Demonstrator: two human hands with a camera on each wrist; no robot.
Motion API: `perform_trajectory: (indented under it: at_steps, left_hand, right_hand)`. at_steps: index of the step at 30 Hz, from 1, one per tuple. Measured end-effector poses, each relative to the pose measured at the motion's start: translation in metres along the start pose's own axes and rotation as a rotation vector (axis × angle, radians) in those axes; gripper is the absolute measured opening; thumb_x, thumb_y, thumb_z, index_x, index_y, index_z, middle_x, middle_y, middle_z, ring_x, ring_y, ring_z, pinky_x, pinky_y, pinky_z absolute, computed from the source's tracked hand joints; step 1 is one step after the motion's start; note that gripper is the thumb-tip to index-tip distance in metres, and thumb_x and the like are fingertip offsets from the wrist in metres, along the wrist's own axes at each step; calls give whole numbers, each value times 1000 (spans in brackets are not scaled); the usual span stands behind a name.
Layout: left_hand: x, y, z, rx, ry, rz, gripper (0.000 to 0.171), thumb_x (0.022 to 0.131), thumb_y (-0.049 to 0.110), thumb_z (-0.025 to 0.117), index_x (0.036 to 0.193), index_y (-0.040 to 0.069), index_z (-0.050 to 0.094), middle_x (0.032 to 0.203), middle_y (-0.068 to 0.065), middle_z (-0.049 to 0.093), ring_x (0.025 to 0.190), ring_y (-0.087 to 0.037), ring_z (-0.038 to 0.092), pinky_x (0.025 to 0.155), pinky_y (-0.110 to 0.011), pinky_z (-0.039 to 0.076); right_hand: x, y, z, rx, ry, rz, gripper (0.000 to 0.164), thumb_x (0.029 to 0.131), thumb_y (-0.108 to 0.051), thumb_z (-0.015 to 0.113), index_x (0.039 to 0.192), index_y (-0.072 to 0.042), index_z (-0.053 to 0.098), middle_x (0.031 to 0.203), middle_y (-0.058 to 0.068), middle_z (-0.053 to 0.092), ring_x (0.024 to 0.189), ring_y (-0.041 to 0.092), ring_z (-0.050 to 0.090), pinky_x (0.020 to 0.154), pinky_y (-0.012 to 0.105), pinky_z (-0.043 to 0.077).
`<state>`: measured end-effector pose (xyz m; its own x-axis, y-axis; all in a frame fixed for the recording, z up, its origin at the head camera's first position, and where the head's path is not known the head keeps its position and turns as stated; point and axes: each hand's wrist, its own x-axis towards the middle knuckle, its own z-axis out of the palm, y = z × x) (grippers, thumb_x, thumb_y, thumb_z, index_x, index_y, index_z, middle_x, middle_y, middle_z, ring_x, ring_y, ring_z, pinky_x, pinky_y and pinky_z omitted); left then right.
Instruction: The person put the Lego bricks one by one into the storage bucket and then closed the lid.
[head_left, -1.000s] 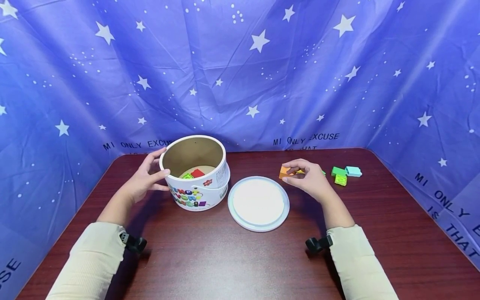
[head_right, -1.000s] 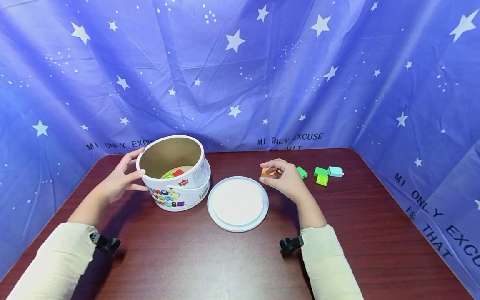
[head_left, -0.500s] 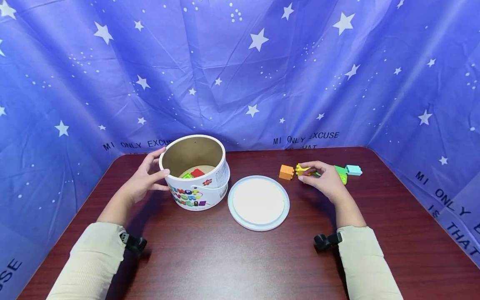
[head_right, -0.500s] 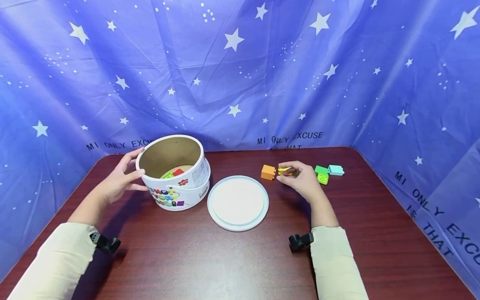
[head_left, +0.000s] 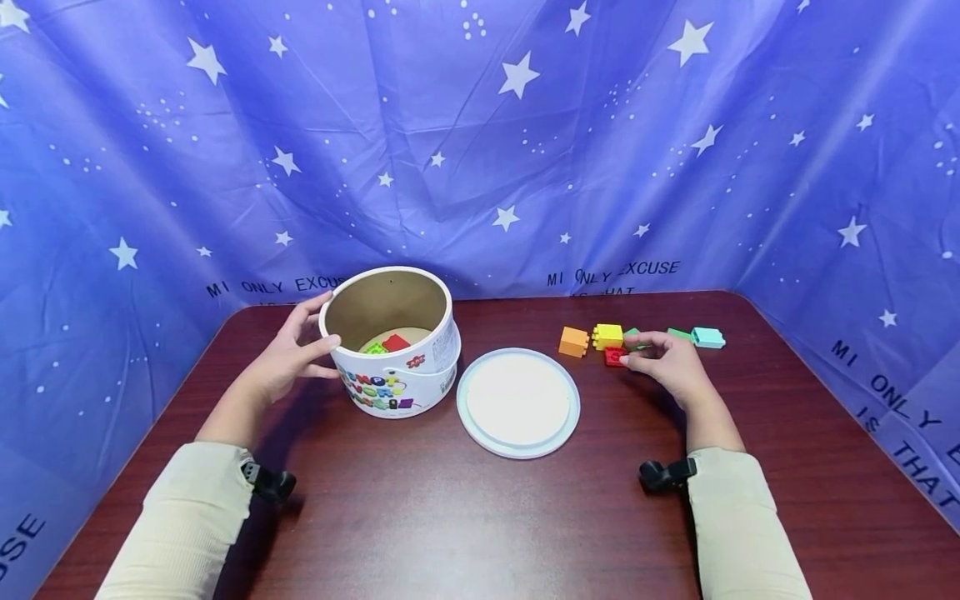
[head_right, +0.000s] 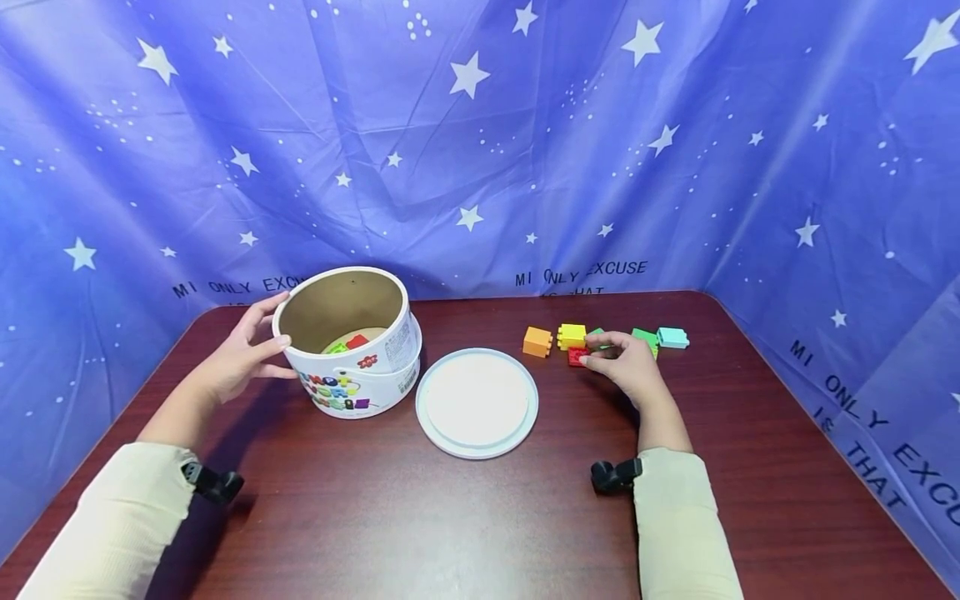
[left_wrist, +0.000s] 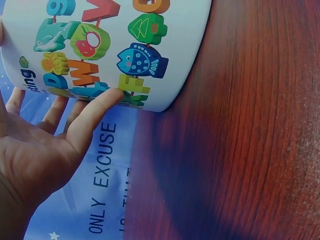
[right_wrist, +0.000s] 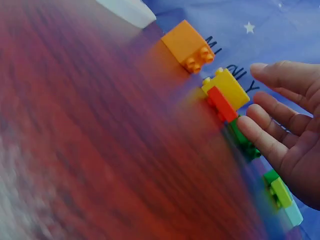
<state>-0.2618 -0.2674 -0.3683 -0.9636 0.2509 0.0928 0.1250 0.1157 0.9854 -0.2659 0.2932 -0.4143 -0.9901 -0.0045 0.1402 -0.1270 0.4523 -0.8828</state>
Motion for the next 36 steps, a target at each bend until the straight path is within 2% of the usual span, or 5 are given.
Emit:
perform_trajectory:
  at_steps: [14,20,24,30,36]
  left_hand:
    - [-2,4,0,5,9,10,71,96,12,58,154,26,20,148,-23,22,122,-42,39,73,-61,56]
    - [-1,2,0,3,10,8,71,96,11,57,154,27,20,148,-22,23,122,-42,39,73,-60,56]
    - [-1,2,0,-2,10,3,72,96,11,58,155,27,19,148,-22,23,121,-38,42,73,-59,57]
    - [-3,2,1,-8,14,2,72,95,12,58,154,26,20,148,-21,24,120,-34,44,71,-57,57]
    - [-2,2,2,-4,11,1,72,95,12,58,155,26,19,148,-22,24,121,-38,41,72,-58,57]
  right_hand:
    - [8,12,1,-165,-23,65,46,83,-14,78,123,3,64,105,21,69,81,4,63,72,11,49]
    - [15,14,4,-251,-27,48,45,82,-16,78,121,2,65,100,17,68,83,17,62,73,22,50]
    - [18,15,6,-293,-25,37,42,82,-14,78,119,2,67,95,14,67,83,21,60,73,29,50]
    - [18,15,8,-277,-19,36,40,82,-15,79,117,0,68,97,14,68,82,20,60,72,27,50]
    - [16,15,9,-212,-20,56,43,82,-19,80,117,0,68,98,14,70,83,15,63,73,18,50]
